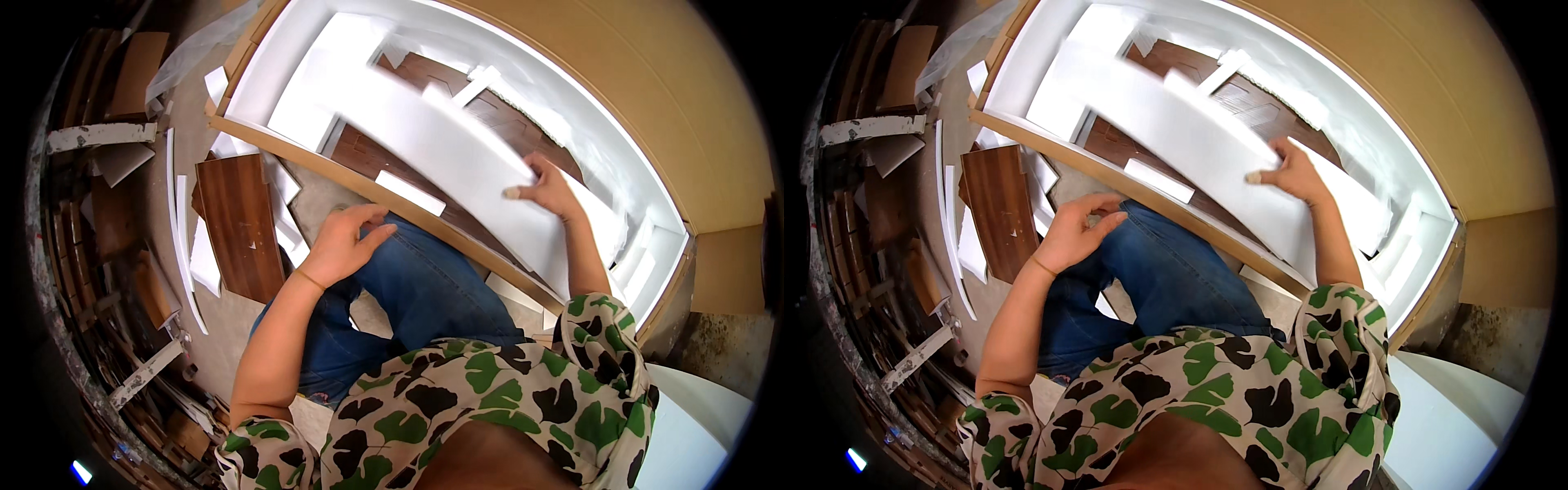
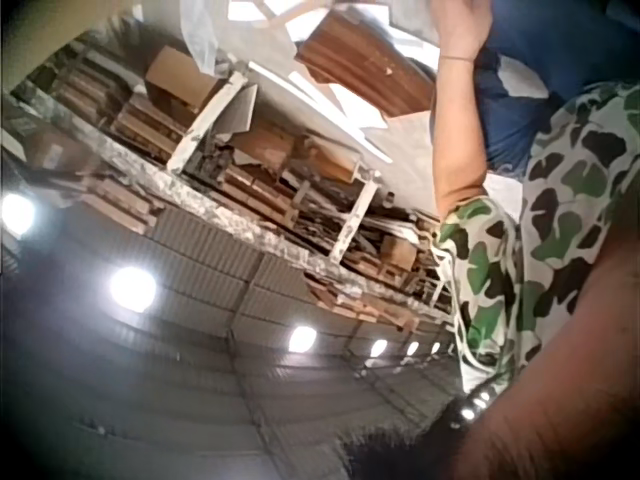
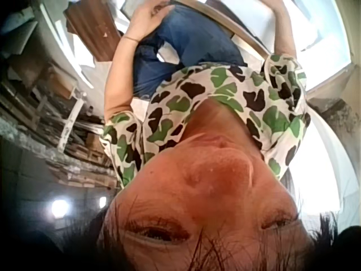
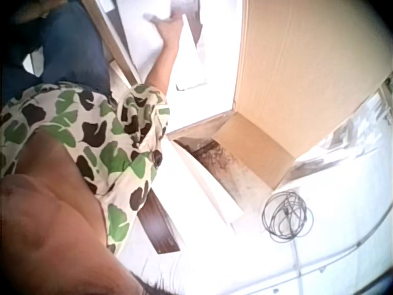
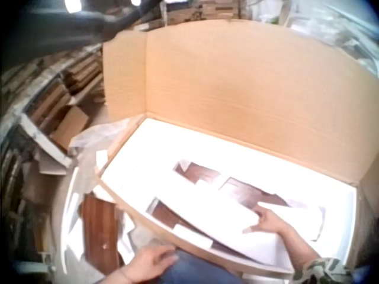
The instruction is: The person unpacks wooden panels and foam pieces from a large cardboard box, then removes a plastic covering from a cabinet door with glass panels.
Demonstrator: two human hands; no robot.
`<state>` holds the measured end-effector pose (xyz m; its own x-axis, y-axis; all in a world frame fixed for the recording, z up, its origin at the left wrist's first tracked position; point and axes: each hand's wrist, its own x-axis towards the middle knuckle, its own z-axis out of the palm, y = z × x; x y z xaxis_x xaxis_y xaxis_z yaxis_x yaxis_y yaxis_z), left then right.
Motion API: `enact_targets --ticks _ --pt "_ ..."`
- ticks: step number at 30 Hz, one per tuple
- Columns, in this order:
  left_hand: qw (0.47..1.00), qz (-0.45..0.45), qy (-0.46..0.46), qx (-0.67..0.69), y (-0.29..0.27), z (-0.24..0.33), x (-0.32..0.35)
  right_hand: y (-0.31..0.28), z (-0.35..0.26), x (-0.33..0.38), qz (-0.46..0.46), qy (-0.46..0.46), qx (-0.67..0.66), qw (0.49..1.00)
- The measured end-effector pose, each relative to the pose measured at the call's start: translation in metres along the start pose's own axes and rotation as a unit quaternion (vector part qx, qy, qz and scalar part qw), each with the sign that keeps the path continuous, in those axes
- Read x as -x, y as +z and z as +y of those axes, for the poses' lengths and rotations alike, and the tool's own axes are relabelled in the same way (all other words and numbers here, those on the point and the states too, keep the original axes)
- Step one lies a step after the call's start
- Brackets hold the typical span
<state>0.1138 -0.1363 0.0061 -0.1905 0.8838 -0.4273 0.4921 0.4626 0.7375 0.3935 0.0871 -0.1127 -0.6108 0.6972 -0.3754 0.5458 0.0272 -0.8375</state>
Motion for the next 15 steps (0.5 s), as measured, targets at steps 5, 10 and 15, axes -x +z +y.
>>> enact_targets --ticks 5,10,15 --pt "0.948 -0.013 -0.065 0.311 0.009 0.012 -0.005 -0.024 -0.114 -0.003 -0.047 -0.093 -0.132 0.986" --pt "0.803 0.174 -0.058 0.567 0.001 0.047 -0.006 0.011 -0.187 -0.008 -0.108 -0.197 -0.019 0.974" --pt "0.711 0.391 0.027 0.584 -0.087 -0.005 0.009 -0.036 -0.081 -0.071 -0.007 -0.032 0.054 0.998"
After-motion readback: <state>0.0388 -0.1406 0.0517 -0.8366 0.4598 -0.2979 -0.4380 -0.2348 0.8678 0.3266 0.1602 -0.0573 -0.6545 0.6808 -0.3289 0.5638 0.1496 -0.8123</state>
